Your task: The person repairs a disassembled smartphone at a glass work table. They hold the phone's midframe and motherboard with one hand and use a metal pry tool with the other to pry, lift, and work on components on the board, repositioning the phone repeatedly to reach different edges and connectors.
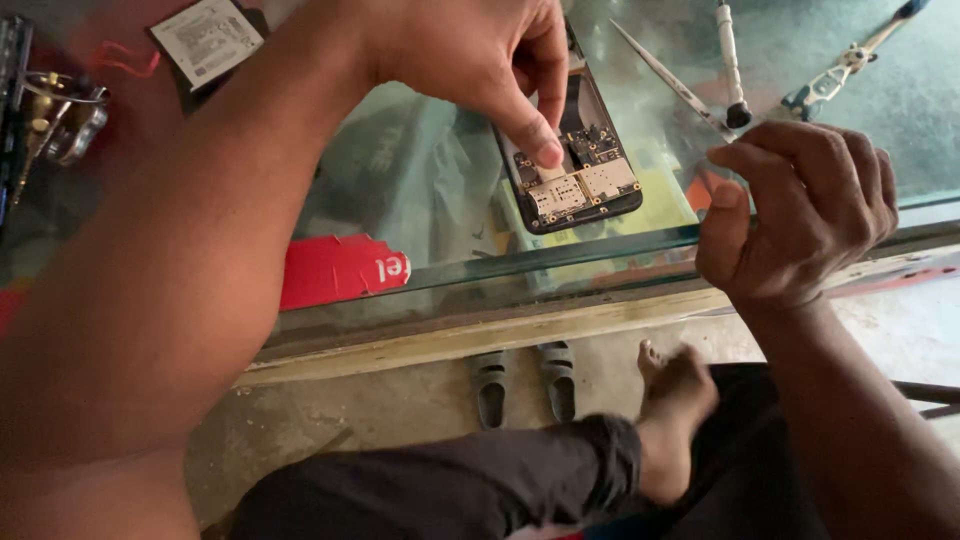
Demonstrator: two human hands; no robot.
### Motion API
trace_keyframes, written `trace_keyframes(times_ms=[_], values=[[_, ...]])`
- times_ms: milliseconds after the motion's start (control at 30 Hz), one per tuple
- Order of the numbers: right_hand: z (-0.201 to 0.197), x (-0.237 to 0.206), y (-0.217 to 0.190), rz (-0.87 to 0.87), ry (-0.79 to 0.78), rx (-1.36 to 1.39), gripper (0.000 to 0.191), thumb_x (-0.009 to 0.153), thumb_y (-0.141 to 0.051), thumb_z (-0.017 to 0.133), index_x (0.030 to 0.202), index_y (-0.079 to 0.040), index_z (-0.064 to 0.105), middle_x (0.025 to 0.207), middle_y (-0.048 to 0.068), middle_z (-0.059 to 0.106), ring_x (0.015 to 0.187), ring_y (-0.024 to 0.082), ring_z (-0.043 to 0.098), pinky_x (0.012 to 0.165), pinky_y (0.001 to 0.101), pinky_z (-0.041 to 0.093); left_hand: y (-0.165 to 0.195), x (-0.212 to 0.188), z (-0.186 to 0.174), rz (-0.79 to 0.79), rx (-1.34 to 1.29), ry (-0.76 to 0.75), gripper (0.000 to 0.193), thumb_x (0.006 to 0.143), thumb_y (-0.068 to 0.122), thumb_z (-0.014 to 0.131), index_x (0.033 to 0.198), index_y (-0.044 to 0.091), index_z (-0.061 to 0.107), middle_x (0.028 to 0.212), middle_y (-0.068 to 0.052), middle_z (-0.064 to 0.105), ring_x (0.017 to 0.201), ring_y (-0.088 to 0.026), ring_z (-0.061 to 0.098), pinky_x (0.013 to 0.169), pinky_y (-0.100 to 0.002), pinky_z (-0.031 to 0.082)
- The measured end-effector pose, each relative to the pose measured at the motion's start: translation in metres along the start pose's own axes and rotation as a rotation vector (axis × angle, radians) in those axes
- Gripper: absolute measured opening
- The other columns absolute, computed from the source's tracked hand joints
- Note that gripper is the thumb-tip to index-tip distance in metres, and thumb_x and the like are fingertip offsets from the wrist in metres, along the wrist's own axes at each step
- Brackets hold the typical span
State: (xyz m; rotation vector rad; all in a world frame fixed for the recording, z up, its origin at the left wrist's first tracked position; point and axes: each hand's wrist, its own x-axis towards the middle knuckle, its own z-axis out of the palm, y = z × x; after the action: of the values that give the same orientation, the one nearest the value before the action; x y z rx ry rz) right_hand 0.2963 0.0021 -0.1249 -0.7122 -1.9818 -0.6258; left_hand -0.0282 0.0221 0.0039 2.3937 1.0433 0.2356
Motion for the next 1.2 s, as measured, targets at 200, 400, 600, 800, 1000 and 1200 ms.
trace_keyframes(times_ms=[200, 400, 600, 800, 1000, 1200], values=[[-0.001, 0.005, -0.004, 0.012, 0.022, 0.006, 0.036, 0.113, -0.028, 0.052, 0.101, -0.01, 0.08, 0.097, 0.006, 0.072, 0.087, 0.022, 0.064, 0.081, 0.0393, 0.047, 0.009, 0.002, 0.003, 0.004, 0.063, 0.027, 0.031, 0.071, 0.035, 0.092, 0.084, 0.01, 0.081, 0.071, -0.001, 0.074, 0.058, -0.011, 0.067, 0.053, -0.029, 0.05], [-0.01, 0.006, -0.012, 0.041, -0.022, -0.033, 0.04, 0.114, -0.034, 0.05, 0.102, -0.009, 0.08, 0.105, 0.006, 0.075, 0.095, 0.024, 0.067, 0.085, 0.037, 0.046, 0.012, 0.003, 0.004, 0.012, -0.044, 0.024, 0.018, 0.07, 0.022, 0.089, 0.077, 0.008, 0.08, 0.069, -0.002, 0.076, 0.058, -0.011, 0.067, 0.053, -0.031, 0.048], [-0.014, -0.006, -0.005, 0.005, -0.071, -0.041, 0.048, 0.115, -0.04, 0.043, 0.102, -0.011, 0.078, 0.105, 0.005, 0.076, 0.099, 0.022, 0.07, 0.09, 0.0373, 0.048, 0.006, 0.007, 0.005, 0.079, -0.107, 0.017, 0.016, 0.068, 0.018, 0.088, 0.076, 0.007, 0.08, 0.068, -0.003, 0.075, 0.056, -0.01, 0.065, 0.053, -0.029, 0.048], [-0.016, 0.007, -0.013, -0.06, -0.075, -0.088, 0.049, 0.114, -0.049, 0.048, 0.103, -0.012, 0.078, 0.098, 0.006, 0.07, 0.094, 0.024, 0.068, 0.087, 0.0397, 0.048, -0.002, 0.002, 0.005, 0.098, -0.253, 0.026, 0.01, 0.073, 0.012, 0.082, 0.074, 0.003, 0.076, 0.066, -0.002, 0.072, 0.056, -0.009, 0.061, 0.052, -0.027, 0.045], [-0.037, 0.027, -0.025, -0.067, -0.203, 0.197, 0.039, 0.084, -0.041, 0.078, 0.091, -0.003, 0.076, 0.096, 0.013, 0.072, 0.091, 0.028, 0.072, 0.082, 0.0432, 0.058, 0.0, -0.003, 0.009, 0.13, -0.312, 0.117, 0.008, 0.079, 0.006, 0.075, 0.08, 0.002, 0.069, 0.07, -0.001, 0.072, 0.061, -0.005, 0.065, 0.054, -0.025, 0.053], [-0.057, -0.013, -0.004, 0.087, -0.339, 0.506, 0.029, 0.076, -0.015, 0.085, 0.094, -0.004, 0.066, 0.105, 0.017, 0.069, 0.108, 0.031, 0.071, 0.099, 0.0501, 0.059, 0.008, -0.009, 0.01, -0.015, -0.565, 0.098, 0.03, 0.078, 0.003, 0.069, 0.107, 0.002, 0.062, 0.071, 0.0, 0.069, 0.059, -0.006, 0.063, 0.047, -0.023, 0.05]])
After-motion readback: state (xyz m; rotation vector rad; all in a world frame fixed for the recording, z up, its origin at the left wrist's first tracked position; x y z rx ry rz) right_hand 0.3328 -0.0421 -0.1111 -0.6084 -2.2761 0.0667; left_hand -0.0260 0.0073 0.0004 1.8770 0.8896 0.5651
